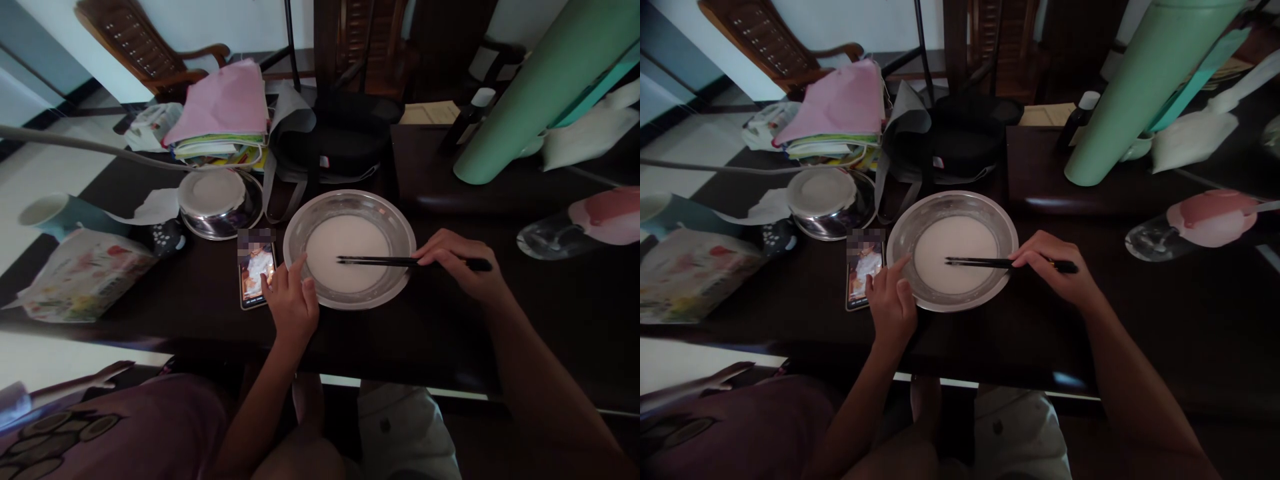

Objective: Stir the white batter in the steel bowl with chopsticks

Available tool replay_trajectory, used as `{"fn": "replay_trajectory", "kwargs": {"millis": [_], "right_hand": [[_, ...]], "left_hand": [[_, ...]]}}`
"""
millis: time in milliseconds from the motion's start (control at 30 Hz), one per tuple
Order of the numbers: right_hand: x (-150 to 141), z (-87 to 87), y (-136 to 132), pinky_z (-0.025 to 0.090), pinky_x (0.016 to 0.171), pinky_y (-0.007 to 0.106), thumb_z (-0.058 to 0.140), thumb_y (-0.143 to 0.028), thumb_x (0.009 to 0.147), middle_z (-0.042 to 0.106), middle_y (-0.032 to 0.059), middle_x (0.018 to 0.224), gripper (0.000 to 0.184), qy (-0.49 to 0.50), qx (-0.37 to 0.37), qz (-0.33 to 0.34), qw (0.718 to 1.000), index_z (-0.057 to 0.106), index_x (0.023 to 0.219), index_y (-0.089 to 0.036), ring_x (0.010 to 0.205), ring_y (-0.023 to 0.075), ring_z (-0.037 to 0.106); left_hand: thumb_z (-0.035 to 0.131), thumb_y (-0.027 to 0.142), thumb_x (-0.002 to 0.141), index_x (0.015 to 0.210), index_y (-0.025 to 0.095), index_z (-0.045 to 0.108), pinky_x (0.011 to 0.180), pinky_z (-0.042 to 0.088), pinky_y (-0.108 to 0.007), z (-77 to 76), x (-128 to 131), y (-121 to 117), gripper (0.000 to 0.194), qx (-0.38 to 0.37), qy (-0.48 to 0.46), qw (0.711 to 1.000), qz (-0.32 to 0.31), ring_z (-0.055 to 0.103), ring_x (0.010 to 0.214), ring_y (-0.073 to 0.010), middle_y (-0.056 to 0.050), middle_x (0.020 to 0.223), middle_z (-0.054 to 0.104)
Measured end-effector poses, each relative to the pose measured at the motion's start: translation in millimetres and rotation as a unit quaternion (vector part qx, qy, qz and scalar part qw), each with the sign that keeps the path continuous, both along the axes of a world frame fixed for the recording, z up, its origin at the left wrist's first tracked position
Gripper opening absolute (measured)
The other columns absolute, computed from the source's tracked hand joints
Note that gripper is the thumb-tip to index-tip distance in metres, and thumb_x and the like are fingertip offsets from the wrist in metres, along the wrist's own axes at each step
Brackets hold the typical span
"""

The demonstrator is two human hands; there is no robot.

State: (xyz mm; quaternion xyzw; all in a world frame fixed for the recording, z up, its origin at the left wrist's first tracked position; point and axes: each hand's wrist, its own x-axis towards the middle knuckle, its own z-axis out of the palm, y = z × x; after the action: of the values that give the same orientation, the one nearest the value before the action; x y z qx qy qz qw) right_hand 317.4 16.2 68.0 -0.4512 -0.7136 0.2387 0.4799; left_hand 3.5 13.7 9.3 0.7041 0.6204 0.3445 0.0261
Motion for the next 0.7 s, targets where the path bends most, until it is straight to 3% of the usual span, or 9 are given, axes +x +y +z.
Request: {"fn": "replay_trajectory", "kwargs": {"millis": [133,333,533,700], "right_hand": [[3.7,0.9,-0.2,0.057,0.071,0.04,0.063,-0.038,0.103,0.081,0.003,0.082,0.032,0.023,0.006,-0.053,0.998,0.081,0.077,-0.029,0.077,0.0219,0.073],[0.6,0.4,-1.2,0.059,0.071,0.041,0.063,-0.039,0.102,0.082,0.0045,0.082,0.033,0.022,-0.006,0.0,1.0,0.082,0.078,-0.028,0.076,0.0232,0.074],[3.1,-0.6,-0.9,0.058,0.069,0.041,0.064,-0.038,0.101,0.08,0.0035,0.08,0.031,0.048,-0.001,-0.037,0.998,0.081,0.076,-0.029,0.076,0.0235,0.074],[3.1,-1.3,-0.9,0.058,0.069,0.04,0.064,-0.037,0.102,0.08,0.003,0.08,0.031,0.04,0.014,-0.027,0.999,0.082,0.078,-0.03,0.075,0.0227,0.074]], "left_hand": [[0.015,0.051,0.111,0.137,0.018,0.068,0.119,0.033,-0.056,0.9,0.9,-0.5,0.068,0.013,0.013,1.0,0.006,0.064,0.123,-0.0326,-0.017,0.123,0.074],[0.015,0.051,0.111,0.136,0.018,0.069,0.115,0.034,-0.051,2.6,1.8,-0.9,0.069,0.016,0.019,1.0,0.01,0.063,0.127,-0.0319,-0.018,0.121,0.074],[0.017,0.05,0.11,0.137,0.017,0.069,0.111,0.036,-0.052,3.5,1.5,-2.3,0.067,0.016,0.026,0.999,0.009,0.063,0.124,-0.0339,-0.018,0.118,0.075],[0.02,0.049,0.11,0.137,0.017,0.068,0.109,0.038,-0.053,3.4,0.7,-3.1,0.064,0.01,0.018,1.0,0.006,0.063,0.124,-0.0355,-0.019,0.118,0.074]]}}
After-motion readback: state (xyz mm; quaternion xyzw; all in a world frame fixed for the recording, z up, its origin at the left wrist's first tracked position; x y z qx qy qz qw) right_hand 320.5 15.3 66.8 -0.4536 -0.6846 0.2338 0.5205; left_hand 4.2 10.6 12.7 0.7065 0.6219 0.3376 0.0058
